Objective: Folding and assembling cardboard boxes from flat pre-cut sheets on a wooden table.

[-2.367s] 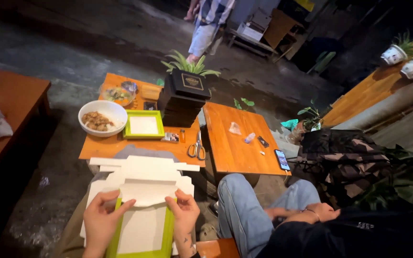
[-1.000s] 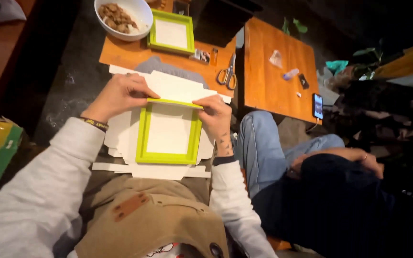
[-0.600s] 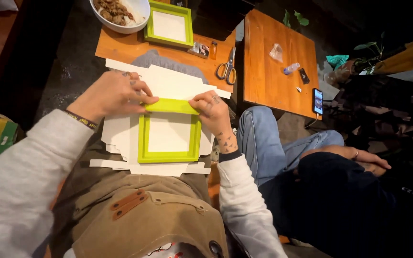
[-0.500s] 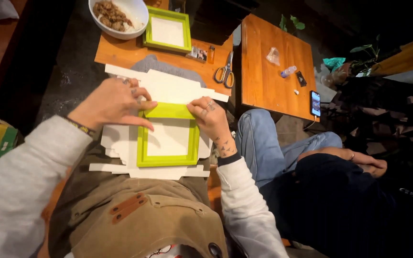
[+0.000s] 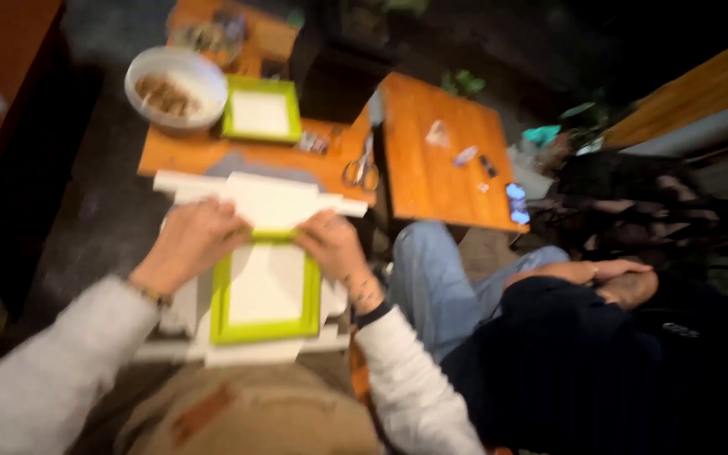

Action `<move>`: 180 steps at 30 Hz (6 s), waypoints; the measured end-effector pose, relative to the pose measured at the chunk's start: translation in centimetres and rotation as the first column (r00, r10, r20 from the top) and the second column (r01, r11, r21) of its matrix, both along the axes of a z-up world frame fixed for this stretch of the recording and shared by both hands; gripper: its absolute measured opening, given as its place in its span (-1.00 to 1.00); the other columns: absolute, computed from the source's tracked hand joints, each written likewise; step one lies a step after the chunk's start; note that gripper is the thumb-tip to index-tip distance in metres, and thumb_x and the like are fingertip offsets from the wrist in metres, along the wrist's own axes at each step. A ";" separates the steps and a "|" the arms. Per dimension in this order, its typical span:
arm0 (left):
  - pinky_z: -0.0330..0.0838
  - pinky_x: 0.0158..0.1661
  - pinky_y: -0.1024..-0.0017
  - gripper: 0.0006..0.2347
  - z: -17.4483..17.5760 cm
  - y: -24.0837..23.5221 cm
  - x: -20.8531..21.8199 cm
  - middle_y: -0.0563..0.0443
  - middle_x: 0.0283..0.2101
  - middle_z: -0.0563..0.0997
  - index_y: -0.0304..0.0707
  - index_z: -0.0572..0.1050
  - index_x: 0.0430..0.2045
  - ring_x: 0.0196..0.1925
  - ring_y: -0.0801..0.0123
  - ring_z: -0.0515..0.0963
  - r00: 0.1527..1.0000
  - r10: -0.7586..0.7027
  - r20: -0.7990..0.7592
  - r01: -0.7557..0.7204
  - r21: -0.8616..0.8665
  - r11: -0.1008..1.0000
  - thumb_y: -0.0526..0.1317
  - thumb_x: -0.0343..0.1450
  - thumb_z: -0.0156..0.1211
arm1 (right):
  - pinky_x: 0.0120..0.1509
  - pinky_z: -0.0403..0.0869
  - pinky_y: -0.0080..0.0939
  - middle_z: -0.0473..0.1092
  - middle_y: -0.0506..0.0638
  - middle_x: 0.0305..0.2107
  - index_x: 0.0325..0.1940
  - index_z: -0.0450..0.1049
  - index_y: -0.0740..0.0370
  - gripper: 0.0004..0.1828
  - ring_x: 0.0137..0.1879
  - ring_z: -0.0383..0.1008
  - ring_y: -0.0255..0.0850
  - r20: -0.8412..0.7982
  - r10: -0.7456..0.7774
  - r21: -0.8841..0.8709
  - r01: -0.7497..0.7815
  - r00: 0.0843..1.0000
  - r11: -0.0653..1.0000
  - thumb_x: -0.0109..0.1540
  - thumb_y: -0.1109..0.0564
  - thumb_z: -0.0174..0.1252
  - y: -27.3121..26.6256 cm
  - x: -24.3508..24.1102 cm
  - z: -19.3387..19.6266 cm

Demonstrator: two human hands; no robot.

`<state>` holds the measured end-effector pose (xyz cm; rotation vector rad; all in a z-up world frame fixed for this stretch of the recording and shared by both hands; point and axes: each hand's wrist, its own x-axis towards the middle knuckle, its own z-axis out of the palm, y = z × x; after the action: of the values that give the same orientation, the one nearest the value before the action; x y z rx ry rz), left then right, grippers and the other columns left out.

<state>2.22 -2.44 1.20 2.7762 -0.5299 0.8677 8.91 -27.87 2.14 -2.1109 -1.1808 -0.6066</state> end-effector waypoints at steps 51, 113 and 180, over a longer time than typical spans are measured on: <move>0.38 -0.67 0.43 -0.51 -5.1 -7.8 -0.1 0.14 -0.33 0.33 0.32 0.29 0.13 -0.41 0.28 0.40 0.910 0.383 0.157 -0.408 0.180 0.895 -0.31 0.31 0.00 | -0.43 0.26 -0.25 0.25 0.03 -0.47 -0.11 0.34 0.27 -0.70 -0.40 0.24 -0.14 0.305 -0.276 -0.158 0.334 0.912 0.929 0.07 0.36 0.03 4.1 -3.2 3.7; 0.50 -0.42 0.29 -0.70 -1.8 -4.4 0.4 -0.10 -0.15 0.46 -0.19 0.48 -0.20 -0.19 0.10 0.49 0.994 0.106 0.009 -0.103 -0.170 0.980 -0.40 0.19 0.22 | -0.15 0.37 -0.14 0.37 -0.02 -0.32 -0.26 0.46 0.12 -0.90 -0.21 0.34 -0.09 -0.020 -0.415 -0.091 0.412 0.909 0.907 0.14 0.14 0.13 6.5 -5.4 1.1; 0.47 -0.62 0.29 -0.84 -4.8 -4.7 2.4 0.28 -0.19 0.60 0.23 0.51 -0.28 -0.50 0.26 0.60 0.953 0.299 -0.049 -0.300 -0.024 0.954 -0.14 0.32 0.09 | -0.50 0.35 -0.20 0.27 -0.01 -0.42 0.03 0.41 0.11 -0.64 -0.37 0.32 -0.10 0.318 -0.376 -0.268 0.463 0.870 0.845 0.15 0.19 0.24 5.6 -4.9 1.3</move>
<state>4.58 -7.12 -3.57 2.8840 -0.0845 0.8579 4.02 -22.29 3.46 -2.6893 -1.0010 -0.9565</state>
